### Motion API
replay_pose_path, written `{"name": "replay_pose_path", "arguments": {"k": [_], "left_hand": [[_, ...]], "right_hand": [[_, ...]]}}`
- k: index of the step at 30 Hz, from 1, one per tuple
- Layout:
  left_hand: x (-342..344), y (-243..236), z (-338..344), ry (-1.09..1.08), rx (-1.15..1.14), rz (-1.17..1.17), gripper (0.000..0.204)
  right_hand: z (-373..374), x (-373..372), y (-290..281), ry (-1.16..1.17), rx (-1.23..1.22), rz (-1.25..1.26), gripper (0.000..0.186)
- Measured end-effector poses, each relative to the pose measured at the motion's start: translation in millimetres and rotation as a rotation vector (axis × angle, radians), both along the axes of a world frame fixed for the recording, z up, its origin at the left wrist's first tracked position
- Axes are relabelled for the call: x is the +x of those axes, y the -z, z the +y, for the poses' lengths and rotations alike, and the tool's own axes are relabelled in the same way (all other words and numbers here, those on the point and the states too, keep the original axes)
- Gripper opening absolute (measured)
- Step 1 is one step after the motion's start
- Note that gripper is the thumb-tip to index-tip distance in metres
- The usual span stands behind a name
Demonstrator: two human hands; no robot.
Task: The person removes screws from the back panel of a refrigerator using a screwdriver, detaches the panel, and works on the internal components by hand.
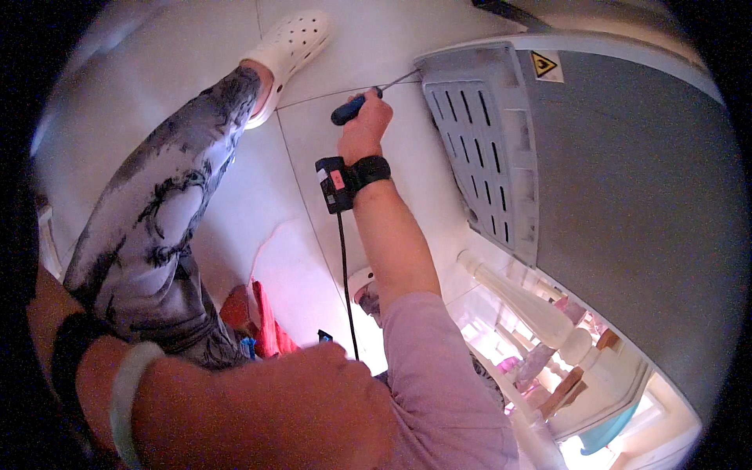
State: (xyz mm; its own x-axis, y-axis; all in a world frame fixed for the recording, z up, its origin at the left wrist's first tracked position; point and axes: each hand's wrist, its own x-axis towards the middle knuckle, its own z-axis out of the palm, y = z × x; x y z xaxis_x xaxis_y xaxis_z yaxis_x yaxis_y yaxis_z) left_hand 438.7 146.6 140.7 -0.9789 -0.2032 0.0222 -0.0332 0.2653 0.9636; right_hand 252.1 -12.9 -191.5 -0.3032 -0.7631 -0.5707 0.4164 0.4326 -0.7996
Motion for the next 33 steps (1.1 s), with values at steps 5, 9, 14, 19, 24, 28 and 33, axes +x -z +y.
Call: {"name": "replay_pose_path", "arguments": {"k": [5, 9, 14, 19, 24, 28, 33], "left_hand": [[10.1, 60.0, -61.3, -0.090, -0.326, -0.401, 0.025], [5.2, 151.8, -109.8, -0.380, -0.549, -0.672, 0.022], [-43.5, 247.4, -139.6, -0.999, -0.320, -0.646, 0.029], [-97.7, 309.5, -127.0, -1.330, 0.690, -0.186, 0.047], [-134.6, 335.1, -112.3, -1.713, 0.356, -0.074, 0.045], [-144.3, 339.4, -111.2, -1.826, 0.141, -0.090, 0.031], [-138.2, 334.2, -121.2, -1.810, 0.114, -0.077, 0.027]], "right_hand": [[-3.5, -6.5, -0.1, 0.058, -0.028, -0.096, 0.020], [-5.5, -9.2, 0.0, 0.040, -0.024, -0.194, 0.017], [-1.1, -11.5, -9.4, 0.071, -0.017, -0.287, 0.015], [3.3, -13.3, -18.4, 0.057, 0.063, -0.380, 0.016], [2.9, -16.7, -6.5, 0.014, 0.078, -0.381, 0.021], [1.6, -27.8, 4.4, -0.074, 0.077, -0.233, 0.026], [10.5, -35.8, 7.1, -0.161, -0.107, -0.448, 0.031]]}}
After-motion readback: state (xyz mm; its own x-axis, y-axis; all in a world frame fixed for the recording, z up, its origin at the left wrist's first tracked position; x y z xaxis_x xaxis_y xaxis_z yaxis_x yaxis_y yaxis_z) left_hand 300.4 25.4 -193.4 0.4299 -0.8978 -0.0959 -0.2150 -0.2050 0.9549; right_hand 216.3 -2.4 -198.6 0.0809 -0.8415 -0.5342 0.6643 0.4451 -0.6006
